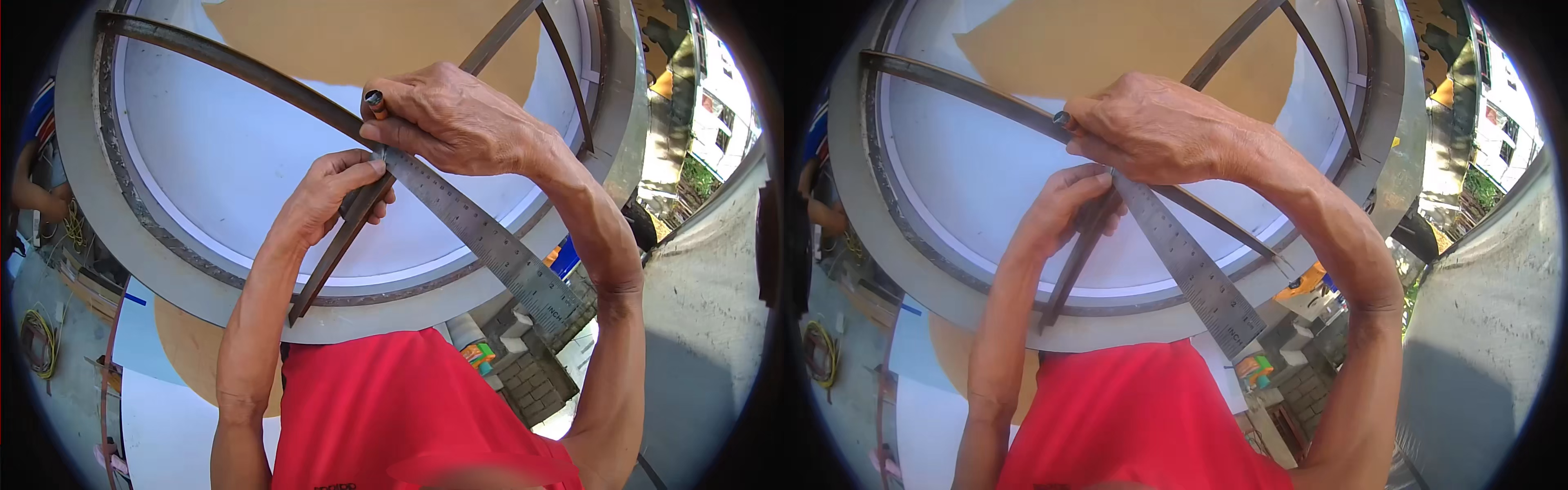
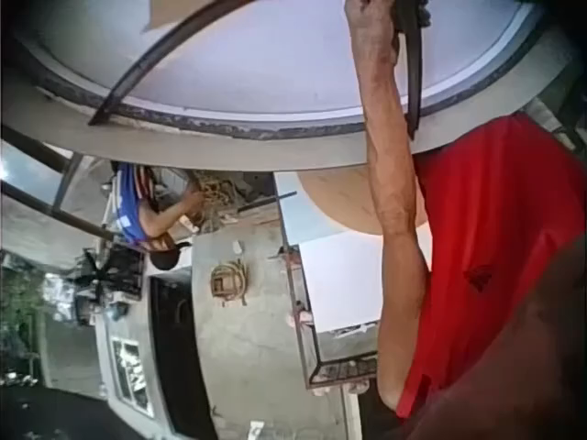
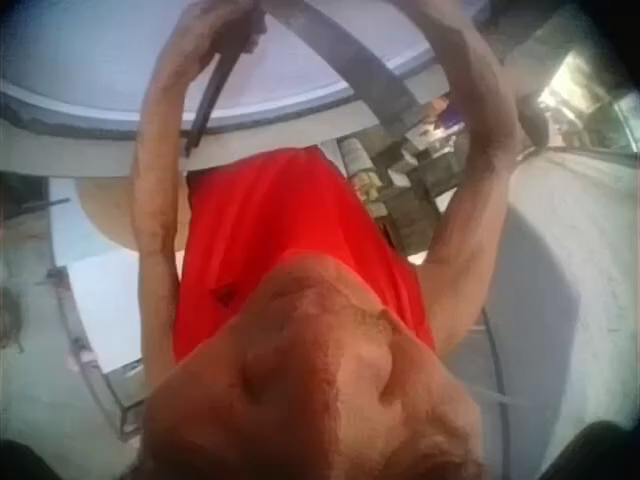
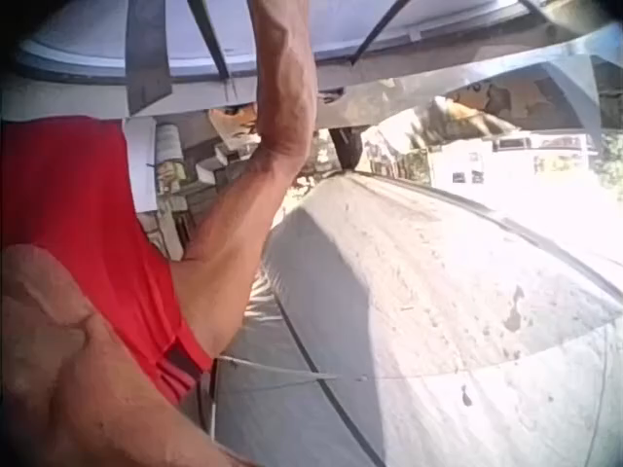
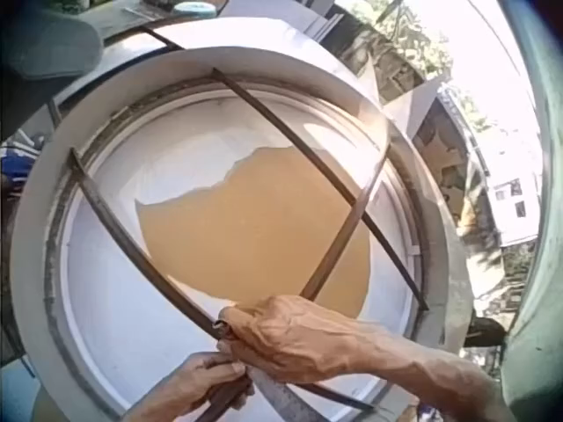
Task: Measuring and marking a metal circular frame for a sign fabrication.
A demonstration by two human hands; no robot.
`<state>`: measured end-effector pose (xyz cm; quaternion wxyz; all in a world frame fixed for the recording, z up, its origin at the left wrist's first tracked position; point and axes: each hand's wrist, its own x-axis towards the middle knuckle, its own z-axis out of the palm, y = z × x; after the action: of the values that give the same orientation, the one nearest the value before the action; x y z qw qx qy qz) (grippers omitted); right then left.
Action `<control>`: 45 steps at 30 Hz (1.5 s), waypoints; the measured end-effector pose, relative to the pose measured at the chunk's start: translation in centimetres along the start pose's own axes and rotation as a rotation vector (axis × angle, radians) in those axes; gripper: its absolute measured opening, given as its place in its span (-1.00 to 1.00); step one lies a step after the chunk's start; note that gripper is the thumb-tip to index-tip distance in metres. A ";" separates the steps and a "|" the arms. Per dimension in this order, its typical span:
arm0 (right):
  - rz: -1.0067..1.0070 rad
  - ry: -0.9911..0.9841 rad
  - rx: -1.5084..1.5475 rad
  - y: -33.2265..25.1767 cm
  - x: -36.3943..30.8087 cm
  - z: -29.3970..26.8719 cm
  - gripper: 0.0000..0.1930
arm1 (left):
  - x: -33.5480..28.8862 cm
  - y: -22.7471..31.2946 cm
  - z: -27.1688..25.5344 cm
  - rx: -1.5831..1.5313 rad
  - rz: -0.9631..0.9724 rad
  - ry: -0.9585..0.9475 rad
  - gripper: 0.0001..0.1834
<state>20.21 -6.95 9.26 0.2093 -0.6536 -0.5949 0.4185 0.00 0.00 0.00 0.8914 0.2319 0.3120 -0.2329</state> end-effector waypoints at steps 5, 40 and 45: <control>-0.006 -0.003 -0.006 -0.8 0.0 -0.8 -0.76 | 0.0 0.0 0.4 -0.017 0.029 0.023 -0.68; -0.001 0.107 -0.021 -1.9 -1.3 -4.4 -0.77 | -0.1 -0.2 0.3 -0.044 0.043 0.050 -0.68; 0.299 0.542 0.425 -2.1 -5.0 -5.7 -0.71 | -0.1 0.4 0.4 0.015 0.035 0.038 -0.63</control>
<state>23.79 -10.06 15.55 0.4268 -0.7622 -0.3158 0.3702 0.36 0.09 0.47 0.8875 0.2483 0.3232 -0.2150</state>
